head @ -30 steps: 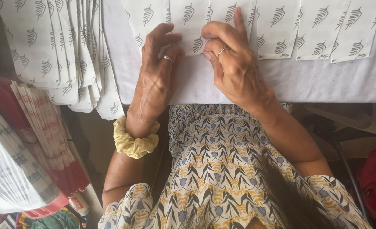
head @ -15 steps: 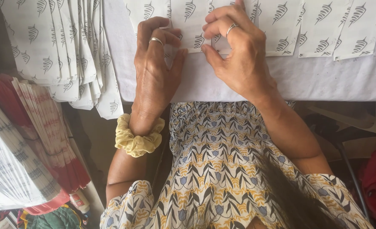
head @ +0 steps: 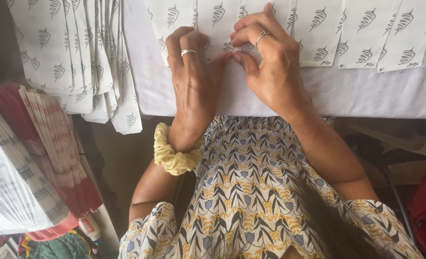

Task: Applying glue to the edges of paper wrappers and folding them to create packaging.

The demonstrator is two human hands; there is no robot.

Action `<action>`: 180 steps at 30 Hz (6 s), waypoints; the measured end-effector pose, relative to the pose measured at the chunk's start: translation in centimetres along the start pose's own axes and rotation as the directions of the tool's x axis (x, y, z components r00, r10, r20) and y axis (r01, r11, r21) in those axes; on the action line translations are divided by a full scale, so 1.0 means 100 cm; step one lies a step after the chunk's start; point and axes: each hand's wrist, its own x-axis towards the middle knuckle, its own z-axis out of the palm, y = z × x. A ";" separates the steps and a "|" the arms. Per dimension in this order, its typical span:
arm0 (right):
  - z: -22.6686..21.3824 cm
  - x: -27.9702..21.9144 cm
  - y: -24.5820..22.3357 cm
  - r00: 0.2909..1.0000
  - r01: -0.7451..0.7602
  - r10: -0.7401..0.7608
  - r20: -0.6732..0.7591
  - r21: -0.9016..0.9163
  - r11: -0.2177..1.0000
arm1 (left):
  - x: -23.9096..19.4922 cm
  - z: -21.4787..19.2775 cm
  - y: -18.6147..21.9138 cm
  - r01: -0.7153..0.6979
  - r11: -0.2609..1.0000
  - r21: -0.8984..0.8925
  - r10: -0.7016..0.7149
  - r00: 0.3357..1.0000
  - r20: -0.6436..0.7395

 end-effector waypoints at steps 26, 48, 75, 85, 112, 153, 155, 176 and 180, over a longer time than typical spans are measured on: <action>0.024 0.009 -0.025 0.976 0.205 -0.210 0.062 0.076 0.976 | -0.014 -0.081 -0.045 -0.031 0.993 -0.117 0.052 0.981 0.186; 0.054 0.010 -0.007 0.967 0.232 -0.218 0.132 -0.096 0.968 | -0.014 -0.076 -0.062 0.070 0.979 -0.189 -0.015 0.962 0.274; 0.042 0.031 -0.022 0.992 0.065 -0.068 0.109 0.028 0.997 | -0.002 -0.064 -0.041 0.128 0.990 -0.057 -0.124 0.989 0.077; 0.054 0.022 -0.006 0.994 0.077 -0.081 0.069 0.063 0.995 | -0.007 -0.055 -0.048 0.008 1.000 0.003 -0.008 1.000 -0.009; -0.008 -0.136 0.027 0.980 0.166 -0.197 -0.022 -0.452 0.876 | -0.090 -0.017 -0.031 -0.521 0.817 0.246 0.504 0.853 0.134; -0.161 -0.118 0.048 0.950 -0.239 0.131 -0.284 -0.388 0.890 | -0.006 -0.092 -0.052 -0.200 0.926 0.319 0.113 0.956 0.271; -0.152 -0.099 0.065 0.935 -0.353 0.259 -0.243 -0.563 0.747 | 0.017 -0.062 -0.039 -0.212 0.963 0.167 0.170 0.958 0.232; -0.076 -0.037 0.057 0.853 -0.504 0.465 -0.236 -0.604 0.618 | 0.073 -0.001 0.025 0.311 0.815 0.490 -0.523 0.758 0.389; -0.039 -0.030 0.054 0.865 -0.473 0.457 -0.205 -0.635 0.610 | 0.063 0.017 0.027 0.235 0.858 0.456 -0.438 0.799 0.412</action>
